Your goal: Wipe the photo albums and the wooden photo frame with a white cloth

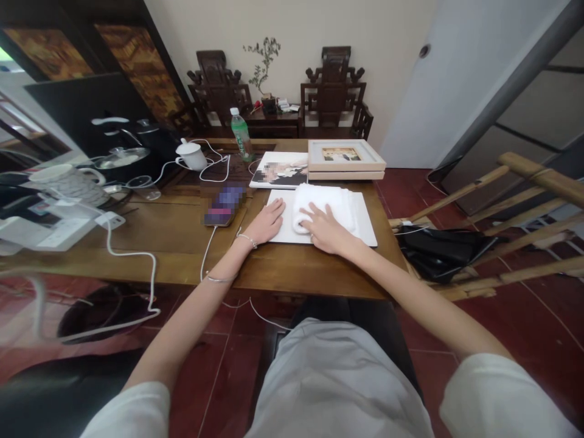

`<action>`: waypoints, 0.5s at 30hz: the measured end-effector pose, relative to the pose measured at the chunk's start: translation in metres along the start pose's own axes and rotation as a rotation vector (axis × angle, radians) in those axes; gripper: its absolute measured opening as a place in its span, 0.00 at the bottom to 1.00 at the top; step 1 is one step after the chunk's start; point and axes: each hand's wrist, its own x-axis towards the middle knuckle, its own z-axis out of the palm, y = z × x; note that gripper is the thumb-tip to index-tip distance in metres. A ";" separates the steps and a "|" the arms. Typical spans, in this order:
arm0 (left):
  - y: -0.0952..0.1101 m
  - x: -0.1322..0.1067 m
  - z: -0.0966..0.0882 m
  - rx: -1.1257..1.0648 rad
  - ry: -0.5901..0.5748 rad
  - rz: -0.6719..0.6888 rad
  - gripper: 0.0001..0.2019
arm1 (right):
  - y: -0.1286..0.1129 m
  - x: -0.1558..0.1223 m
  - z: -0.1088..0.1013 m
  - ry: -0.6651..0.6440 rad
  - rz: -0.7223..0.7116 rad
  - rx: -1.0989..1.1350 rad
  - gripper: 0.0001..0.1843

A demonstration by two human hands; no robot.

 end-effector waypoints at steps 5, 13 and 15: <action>0.001 -0.001 -0.002 -0.032 0.022 0.020 0.30 | -0.034 -0.045 -0.004 -0.036 -0.075 0.019 0.31; 0.007 -0.002 -0.002 0.003 0.007 0.015 0.30 | -0.028 -0.045 -0.009 -0.050 -0.106 0.037 0.31; 0.007 -0.002 0.000 -0.001 0.019 0.008 0.30 | -0.015 -0.029 -0.010 -0.030 -0.080 0.029 0.31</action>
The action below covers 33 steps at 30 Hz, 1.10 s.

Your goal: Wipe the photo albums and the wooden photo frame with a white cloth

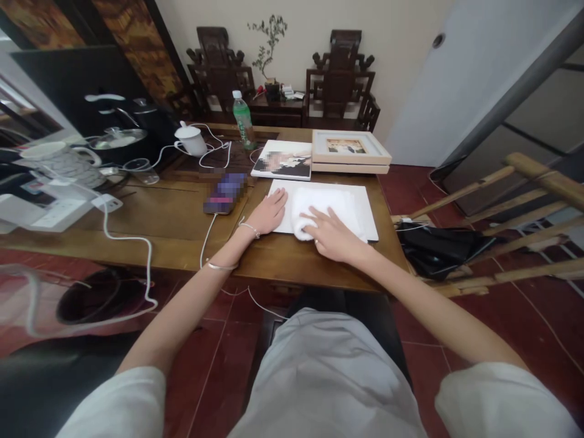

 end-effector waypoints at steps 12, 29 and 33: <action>-0.003 -0.002 -0.004 -0.137 0.055 -0.022 0.27 | 0.011 0.039 0.006 0.012 0.110 -0.072 0.31; -0.002 -0.002 -0.003 -0.156 0.056 -0.011 0.27 | 0.022 0.059 0.002 0.016 0.188 -0.037 0.30; -0.001 0.000 -0.004 -0.321 0.158 -0.115 0.28 | 0.004 0.079 0.007 -0.006 0.236 -0.090 0.29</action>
